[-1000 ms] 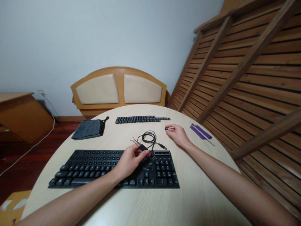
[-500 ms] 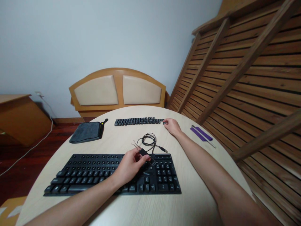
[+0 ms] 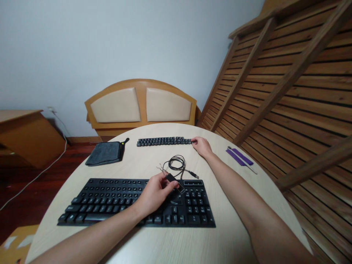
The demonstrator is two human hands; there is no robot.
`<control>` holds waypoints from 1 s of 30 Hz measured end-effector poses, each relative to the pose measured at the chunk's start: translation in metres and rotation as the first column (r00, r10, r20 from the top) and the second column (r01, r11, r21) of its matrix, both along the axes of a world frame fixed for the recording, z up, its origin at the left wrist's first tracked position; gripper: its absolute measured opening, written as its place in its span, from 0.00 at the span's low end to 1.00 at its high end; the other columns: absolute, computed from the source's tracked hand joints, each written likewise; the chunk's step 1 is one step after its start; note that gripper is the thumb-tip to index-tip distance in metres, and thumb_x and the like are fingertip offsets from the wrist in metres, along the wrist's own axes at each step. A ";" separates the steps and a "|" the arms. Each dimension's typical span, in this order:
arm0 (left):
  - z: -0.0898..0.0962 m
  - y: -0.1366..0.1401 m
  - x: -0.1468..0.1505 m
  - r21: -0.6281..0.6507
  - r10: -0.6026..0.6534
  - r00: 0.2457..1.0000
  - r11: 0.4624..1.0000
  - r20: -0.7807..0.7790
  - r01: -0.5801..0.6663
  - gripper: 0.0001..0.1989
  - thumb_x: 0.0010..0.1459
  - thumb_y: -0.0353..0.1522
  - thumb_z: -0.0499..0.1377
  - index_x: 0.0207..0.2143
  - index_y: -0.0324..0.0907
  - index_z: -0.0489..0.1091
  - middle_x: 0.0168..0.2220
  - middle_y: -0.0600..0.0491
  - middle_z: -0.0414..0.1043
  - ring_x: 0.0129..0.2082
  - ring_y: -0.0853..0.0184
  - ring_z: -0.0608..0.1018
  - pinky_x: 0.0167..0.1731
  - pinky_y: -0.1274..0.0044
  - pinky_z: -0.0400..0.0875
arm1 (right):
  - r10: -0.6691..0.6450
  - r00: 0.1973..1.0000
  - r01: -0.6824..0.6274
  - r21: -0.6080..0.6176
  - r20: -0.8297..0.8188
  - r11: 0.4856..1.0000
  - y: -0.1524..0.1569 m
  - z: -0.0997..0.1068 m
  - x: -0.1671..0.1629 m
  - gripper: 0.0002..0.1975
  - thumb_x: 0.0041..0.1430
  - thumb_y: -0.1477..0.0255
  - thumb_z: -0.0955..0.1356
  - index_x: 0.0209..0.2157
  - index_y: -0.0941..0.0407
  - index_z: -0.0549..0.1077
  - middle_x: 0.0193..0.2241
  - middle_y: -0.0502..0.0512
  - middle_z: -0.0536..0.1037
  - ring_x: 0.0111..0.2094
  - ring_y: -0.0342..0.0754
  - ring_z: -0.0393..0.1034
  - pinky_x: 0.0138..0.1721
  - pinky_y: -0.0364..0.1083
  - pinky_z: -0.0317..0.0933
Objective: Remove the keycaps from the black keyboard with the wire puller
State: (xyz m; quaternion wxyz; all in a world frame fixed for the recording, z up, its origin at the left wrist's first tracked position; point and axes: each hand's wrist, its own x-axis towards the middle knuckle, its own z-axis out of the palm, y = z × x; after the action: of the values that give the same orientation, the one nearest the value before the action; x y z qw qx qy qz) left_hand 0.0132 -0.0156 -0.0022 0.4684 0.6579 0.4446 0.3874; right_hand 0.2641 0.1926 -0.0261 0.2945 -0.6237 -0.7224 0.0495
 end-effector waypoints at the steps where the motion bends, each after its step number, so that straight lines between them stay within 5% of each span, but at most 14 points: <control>1: 0.000 0.000 0.000 0.000 0.002 1.000 1.000 0.002 -0.002 0.10 0.59 0.38 0.60 0.33 0.40 0.74 0.32 0.49 0.79 0.31 0.64 0.77 0.32 0.74 0.68 | 0.000 1.000 0.000 -0.004 -0.002 1.000 -0.002 0.001 0.001 0.14 0.55 0.79 0.66 0.42 0.57 0.78 0.36 0.55 0.81 0.36 0.46 0.73 0.40 0.42 0.63; 7: 0.001 0.000 0.000 0.001 0.004 1.000 1.000 -0.012 -0.004 0.11 0.59 0.39 0.60 0.33 0.39 0.73 0.31 0.49 0.79 0.30 0.63 0.77 0.31 0.74 0.69 | 0.050 0.999 -0.050 -0.021 -0.003 0.999 -0.032 0.015 0.002 0.14 0.54 0.77 0.68 0.44 0.58 0.75 0.42 0.58 0.79 0.36 0.46 0.73 0.42 0.44 0.63; 13: -0.001 0.000 0.000 0.030 -0.003 1.000 1.000 -0.015 0.004 0.12 0.59 0.40 0.60 0.34 0.39 0.74 0.32 0.48 0.78 0.31 0.63 0.78 0.33 0.74 0.70 | 0.234 0.972 -0.234 -0.109 -0.012 0.966 -0.112 0.034 -0.005 0.14 0.60 0.62 0.67 0.41 0.57 0.76 0.40 0.58 0.78 0.40 0.50 0.73 0.44 0.47 0.66; 15: -0.002 0.000 0.000 0.038 0.001 0.999 0.999 -0.040 0.000 0.13 0.59 0.40 0.60 0.35 0.39 0.74 0.31 0.49 0.78 0.31 0.63 0.77 0.32 0.74 0.70 | 0.371 0.927 -0.375 -0.144 -0.055 0.916 -0.144 0.041 -0.004 0.20 0.61 0.58 0.67 0.49 0.56 0.72 0.48 0.60 0.75 0.48 0.53 0.70 0.51 0.51 0.63; 17: -0.001 -0.001 -0.001 0.047 0.006 0.997 0.999 -0.076 -0.002 0.13 0.60 0.40 0.60 0.35 0.39 0.73 0.31 0.49 0.78 0.30 0.63 0.77 0.32 0.74 0.69 | 0.549 0.833 -0.549 -0.229 -0.071 0.804 -0.174 0.046 -0.001 0.30 0.57 0.54 0.69 0.58 0.53 0.65 0.56 0.61 0.69 0.57 0.56 0.64 0.57 0.56 0.60; 21: 0.006 -0.003 -0.001 0.067 -0.001 0.994 0.998 -0.112 0.009 0.12 0.61 0.40 0.58 0.35 0.39 0.72 0.31 0.50 0.77 0.31 0.63 0.76 0.33 0.74 0.69 | 0.677 0.731 -0.653 -0.367 -0.079 0.662 -0.210 0.044 0.000 0.58 0.41 0.49 0.75 0.67 0.55 0.49 0.66 0.66 0.53 0.66 0.64 0.46 0.63 0.62 0.50; 24: 0.012 -0.006 0.000 0.089 -0.006 0.995 0.996 -0.103 0.016 0.11 0.62 0.39 0.57 0.35 0.39 0.71 0.32 0.51 0.76 0.33 0.63 0.76 0.35 0.73 0.69 | 0.695 0.713 -0.672 -0.374 -0.092 0.639 -0.217 0.037 -0.008 0.62 0.38 0.48 0.76 0.68 0.57 0.46 0.67 0.66 0.49 0.68 0.65 0.38 0.65 0.62 0.43; 30: 0.013 -0.006 0.000 0.141 -0.001 0.993 0.990 -0.120 0.018 0.10 0.64 0.37 0.54 0.33 0.40 0.68 0.30 0.54 0.73 0.32 0.65 0.74 0.35 0.74 0.68 | 0.693 0.713 -0.679 -0.354 -0.107 0.643 -0.215 0.031 -0.024 0.59 0.40 0.51 0.76 0.67 0.59 0.47 0.65 0.65 0.51 0.66 0.61 0.42 0.66 0.58 0.42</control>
State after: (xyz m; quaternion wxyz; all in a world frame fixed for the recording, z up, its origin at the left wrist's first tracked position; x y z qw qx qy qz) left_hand 0.0129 -0.0219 0.0111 0.3949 0.7138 0.4399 0.3755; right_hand 0.2399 -0.0220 0.0050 0.1176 -0.3478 -0.8871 0.2797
